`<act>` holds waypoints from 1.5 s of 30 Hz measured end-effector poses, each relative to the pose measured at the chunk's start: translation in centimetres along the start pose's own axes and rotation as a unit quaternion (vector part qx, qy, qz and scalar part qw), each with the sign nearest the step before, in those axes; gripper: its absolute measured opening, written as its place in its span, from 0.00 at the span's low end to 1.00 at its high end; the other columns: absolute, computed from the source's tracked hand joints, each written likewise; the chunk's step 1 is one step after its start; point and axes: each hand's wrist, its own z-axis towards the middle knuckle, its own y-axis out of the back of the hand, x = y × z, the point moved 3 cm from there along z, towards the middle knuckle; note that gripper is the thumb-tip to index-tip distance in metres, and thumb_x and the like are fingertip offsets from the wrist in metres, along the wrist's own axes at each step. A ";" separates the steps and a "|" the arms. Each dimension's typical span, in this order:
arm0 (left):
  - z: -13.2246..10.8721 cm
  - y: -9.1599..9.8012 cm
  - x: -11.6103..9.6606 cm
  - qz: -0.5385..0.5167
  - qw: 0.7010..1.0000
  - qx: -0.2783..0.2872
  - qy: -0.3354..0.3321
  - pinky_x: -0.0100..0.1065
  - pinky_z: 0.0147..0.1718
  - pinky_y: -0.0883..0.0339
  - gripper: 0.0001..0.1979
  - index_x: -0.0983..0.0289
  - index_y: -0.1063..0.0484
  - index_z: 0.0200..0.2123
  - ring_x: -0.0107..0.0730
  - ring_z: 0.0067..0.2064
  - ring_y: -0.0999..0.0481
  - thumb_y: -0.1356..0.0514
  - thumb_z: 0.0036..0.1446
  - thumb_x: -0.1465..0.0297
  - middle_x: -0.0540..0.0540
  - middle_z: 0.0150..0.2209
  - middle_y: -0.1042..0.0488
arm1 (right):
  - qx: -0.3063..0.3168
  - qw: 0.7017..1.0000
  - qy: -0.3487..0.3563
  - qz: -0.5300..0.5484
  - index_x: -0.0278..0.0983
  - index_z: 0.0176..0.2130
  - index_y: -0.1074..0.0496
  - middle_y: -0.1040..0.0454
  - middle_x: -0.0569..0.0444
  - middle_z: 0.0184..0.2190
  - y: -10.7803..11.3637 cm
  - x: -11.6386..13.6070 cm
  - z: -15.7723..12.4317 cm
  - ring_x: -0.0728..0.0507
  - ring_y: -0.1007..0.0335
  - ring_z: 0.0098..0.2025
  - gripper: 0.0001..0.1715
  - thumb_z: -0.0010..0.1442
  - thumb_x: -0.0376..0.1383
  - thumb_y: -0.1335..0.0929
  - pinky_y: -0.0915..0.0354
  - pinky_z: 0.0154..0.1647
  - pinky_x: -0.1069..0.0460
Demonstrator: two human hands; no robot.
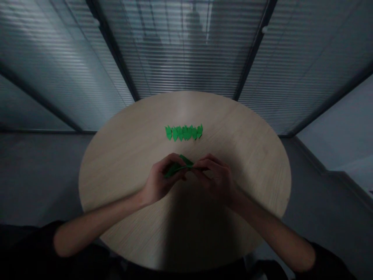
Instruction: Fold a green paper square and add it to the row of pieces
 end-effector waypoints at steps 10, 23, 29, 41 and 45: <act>0.0 0.4 0.3 0.044 0.999 -0.026 0.003 0.32 0.33 0.22 0.06 0.63 0.24 0.40 0.31 0.35 0.21 0.32 0.59 0.72 0.54 0.37 0.21 | 0.012 0.999 -0.037 0.017 0.42 0.40 0.22 0.19 0.54 0.38 -0.2 -0.6 -0.5 0.46 0.21 0.37 0.05 0.64 0.32 0.28 0.23 0.39 0.49; 0.2 0.3 -0.2 0.037 0.998 -0.017 -0.040 0.36 0.43 0.22 0.05 0.64 0.26 0.39 0.35 0.43 0.18 0.33 0.62 0.73 0.58 0.44 0.18 | 0.024 0.991 -0.094 0.092 0.39 0.37 0.21 0.19 0.53 0.36 -0.6 -0.5 -0.2 0.47 0.20 0.35 0.02 0.62 0.32 0.27 0.21 0.38 0.52; -0.2 0.2 0.1 0.039 0.998 -0.032 -0.037 0.38 0.40 0.21 0.06 0.63 0.28 0.41 0.35 0.40 0.19 0.34 0.62 0.72 0.58 0.43 0.18 | 0.036 0.973 -0.157 0.163 0.39 0.37 0.22 0.18 0.54 0.32 -1.1 -1.3 -0.6 0.47 0.18 0.33 0.05 0.61 0.37 0.25 0.20 0.37 0.52; -0.1 0.4 0.2 0.022 0.998 -0.051 -0.022 0.34 0.36 0.22 0.05 0.62 0.28 0.41 0.33 0.39 0.19 0.35 0.63 0.71 0.56 0.42 0.19 | 0.039 0.961 -0.207 0.179 0.38 0.40 0.21 0.16 0.52 0.32 -1.0 -1.4 -0.6 0.46 0.17 0.32 0.10 0.60 0.40 0.24 0.20 0.35 0.52; -0.1 0.4 0.2 0.032 0.998 -0.048 -0.020 0.35 0.37 0.21 0.06 0.63 0.29 0.41 0.34 0.40 0.19 0.34 0.63 0.70 0.57 0.43 0.19 | 0.041 0.954 -0.238 0.179 0.37 0.37 0.21 0.17 0.53 0.28 -1.1 -1.4 -0.5 0.47 0.19 0.28 0.09 0.61 0.40 0.25 0.23 0.30 0.54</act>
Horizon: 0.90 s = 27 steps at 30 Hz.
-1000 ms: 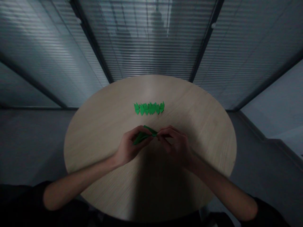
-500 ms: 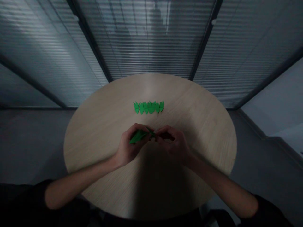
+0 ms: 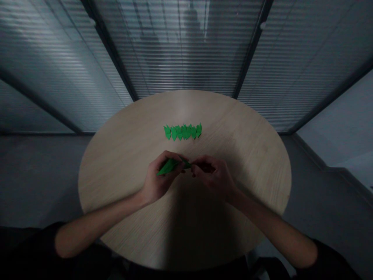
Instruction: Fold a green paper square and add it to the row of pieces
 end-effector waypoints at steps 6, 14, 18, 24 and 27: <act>0.1 0.0 -0.4 0.022 0.999 0.007 -0.023 0.35 0.37 0.23 0.05 0.62 0.30 0.41 0.32 0.38 0.20 0.36 0.64 0.71 0.57 0.43 0.19 | -0.005 1.000 -0.017 0.025 0.37 0.36 0.20 0.17 0.53 0.27 0.1 0.0 0.1 0.47 0.19 0.27 0.09 0.59 0.41 0.24 0.23 0.29 0.54; 0.0 0.2 -0.2 0.049 0.998 -0.007 -0.037 0.33 0.35 0.25 0.03 0.62 0.29 0.40 0.31 0.35 0.21 0.37 0.65 0.71 0.54 0.36 0.21 | -0.001 0.997 -0.068 0.041 0.37 0.35 0.21 0.19 0.53 0.27 -0.1 -0.2 0.1 0.47 0.21 0.28 0.13 0.58 0.44 0.24 0.23 0.31 0.52; 0.1 0.3 -0.4 0.052 0.998 -0.014 -0.038 0.33 0.35 0.25 0.03 0.62 0.29 0.40 0.31 0.35 0.21 0.37 0.65 0.72 0.53 0.36 0.20 | 0.009 0.997 -0.073 0.034 0.37 0.33 0.21 0.20 0.53 0.25 0.0 0.0 0.1 0.47 0.22 0.27 0.12 0.59 0.44 0.24 0.24 0.31 0.53; 0.2 0.3 -0.5 0.048 0.998 -0.025 -0.023 0.32 0.31 0.27 0.03 0.62 0.30 0.39 0.30 0.33 0.22 0.37 0.64 0.71 0.52 0.33 0.22 | 0.015 0.998 -0.051 0.015 0.37 0.33 0.22 0.20 0.53 0.25 0.0 0.1 -0.1 0.48 0.22 0.27 0.12 0.62 0.43 0.26 0.26 0.30 0.54; 0.2 0.3 -0.6 0.052 0.998 -0.031 -0.018 0.33 0.31 0.28 0.03 0.62 0.30 0.38 0.30 0.32 0.23 0.37 0.64 0.71 0.52 0.32 0.22 | 0.022 0.999 -0.029 -0.011 0.37 0.36 0.22 0.19 0.53 0.27 -0.1 0.3 -0.1 0.48 0.21 0.28 0.10 0.62 0.42 0.27 0.25 0.31 0.54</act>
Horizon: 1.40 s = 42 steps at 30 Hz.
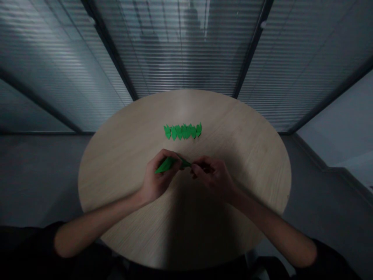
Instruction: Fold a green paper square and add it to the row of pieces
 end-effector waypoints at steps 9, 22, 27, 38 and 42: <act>0.0 0.0 -0.1 0.007 1.000 0.009 0.009 0.34 0.32 0.28 0.04 0.62 0.29 0.38 0.31 0.33 0.23 0.37 0.63 0.69 0.53 0.32 0.22 | -0.027 0.994 0.081 -0.070 0.38 0.37 0.22 0.18 0.54 0.28 0.1 0.3 -0.2 0.47 0.20 0.29 0.05 0.61 0.38 0.26 0.23 0.33 0.54; -0.1 -0.1 0.1 -0.002 1.000 0.003 0.006 0.33 0.32 0.27 0.06 0.62 0.29 0.36 0.30 0.33 0.22 0.33 0.60 0.71 0.52 0.34 0.21 | -0.007 1.000 -0.018 0.022 0.37 0.38 0.21 0.18 0.52 0.30 -0.2 -0.1 0.1 0.46 0.19 0.29 0.13 0.59 0.44 0.24 0.24 0.31 0.53; -0.1 -0.1 0.1 0.011 1.000 0.011 0.012 0.34 0.32 0.28 0.07 0.62 0.29 0.37 0.31 0.33 0.22 0.34 0.60 0.69 0.52 0.33 0.22 | -0.001 1.000 -0.022 0.006 0.37 0.34 0.21 0.19 0.53 0.26 -0.1 -0.4 -0.1 0.47 0.22 0.28 0.15 0.61 0.46 0.26 0.26 0.30 0.53; -0.2 0.0 0.3 0.006 1.000 0.013 0.022 0.33 0.31 0.27 0.07 0.62 0.29 0.37 0.31 0.33 0.22 0.33 0.61 0.69 0.52 0.32 0.23 | 0.001 1.000 -0.009 -0.019 0.37 0.33 0.22 0.20 0.53 0.25 -0.1 0.2 -0.2 0.46 0.22 0.27 0.16 0.62 0.47 0.27 0.26 0.30 0.53; -0.3 0.0 0.6 0.011 1.000 0.011 0.024 0.32 0.30 0.27 0.07 0.62 0.29 0.37 0.30 0.32 0.23 0.33 0.62 0.68 0.51 0.31 0.24 | 0.006 1.000 -0.005 -0.021 0.37 0.33 0.22 0.20 0.53 0.25 -0.2 0.1 -0.2 0.47 0.22 0.27 0.15 0.63 0.46 0.27 0.27 0.29 0.54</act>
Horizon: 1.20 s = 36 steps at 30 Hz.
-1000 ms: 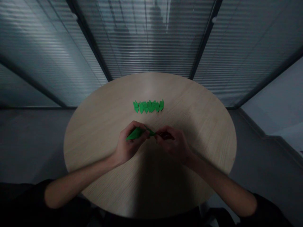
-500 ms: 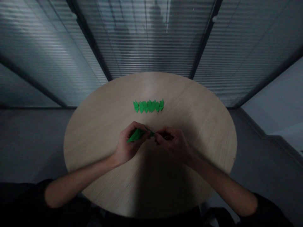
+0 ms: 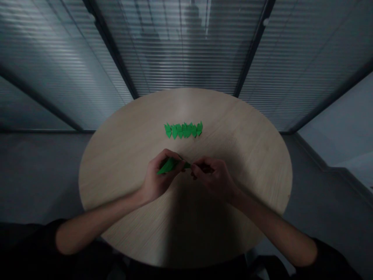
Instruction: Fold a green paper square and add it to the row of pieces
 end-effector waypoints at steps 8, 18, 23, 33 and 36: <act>0.0 -0.1 0.1 -0.002 1.000 0.007 -0.002 0.32 0.31 0.27 0.07 0.63 0.29 0.37 0.30 0.32 0.23 0.33 0.62 0.69 0.52 0.32 0.24 | 0.008 0.999 0.021 -0.037 0.37 0.36 0.22 0.19 0.54 0.28 -0.1 -0.1 0.0 0.47 0.21 0.29 0.12 0.64 0.43 0.29 0.26 0.31 0.54; -0.2 -0.1 0.0 0.019 0.999 0.041 -0.019 0.31 0.31 0.29 0.06 0.63 0.28 0.39 0.30 0.33 0.23 0.34 0.63 0.69 0.53 0.32 0.21 | 0.001 0.997 0.050 -0.066 0.38 0.36 0.22 0.20 0.54 0.26 0.0 0.2 -0.1 0.48 0.23 0.27 0.12 0.65 0.43 0.29 0.27 0.29 0.54; -0.2 0.0 0.2 0.023 0.999 0.044 -0.009 0.31 0.30 0.30 0.07 0.63 0.30 0.39 0.31 0.32 0.22 0.35 0.64 0.69 0.54 0.33 0.21 | -0.003 0.996 0.045 -0.072 0.38 0.34 0.23 0.22 0.55 0.26 0.0 0.0 -0.2 0.48 0.25 0.27 0.13 0.66 0.43 0.30 0.29 0.28 0.54; -0.1 0.0 -0.3 0.033 0.997 0.067 -0.023 0.31 0.29 0.31 0.06 0.63 0.31 0.39 0.30 0.32 0.24 0.35 0.62 0.70 0.54 0.33 0.21 | 0.013 0.990 0.071 -0.123 0.38 0.36 0.23 0.21 0.55 0.28 -0.1 0.0 -0.1 0.47 0.23 0.29 0.10 0.65 0.42 0.30 0.29 0.31 0.53; -0.1 0.0 -0.2 0.041 0.996 0.072 -0.024 0.32 0.31 0.29 0.06 0.63 0.31 0.40 0.31 0.33 0.23 0.35 0.62 0.71 0.54 0.34 0.21 | 0.009 0.989 0.083 -0.123 0.38 0.36 0.22 0.21 0.55 0.27 -0.1 0.2 -0.1 0.47 0.24 0.28 0.11 0.66 0.41 0.30 0.29 0.30 0.53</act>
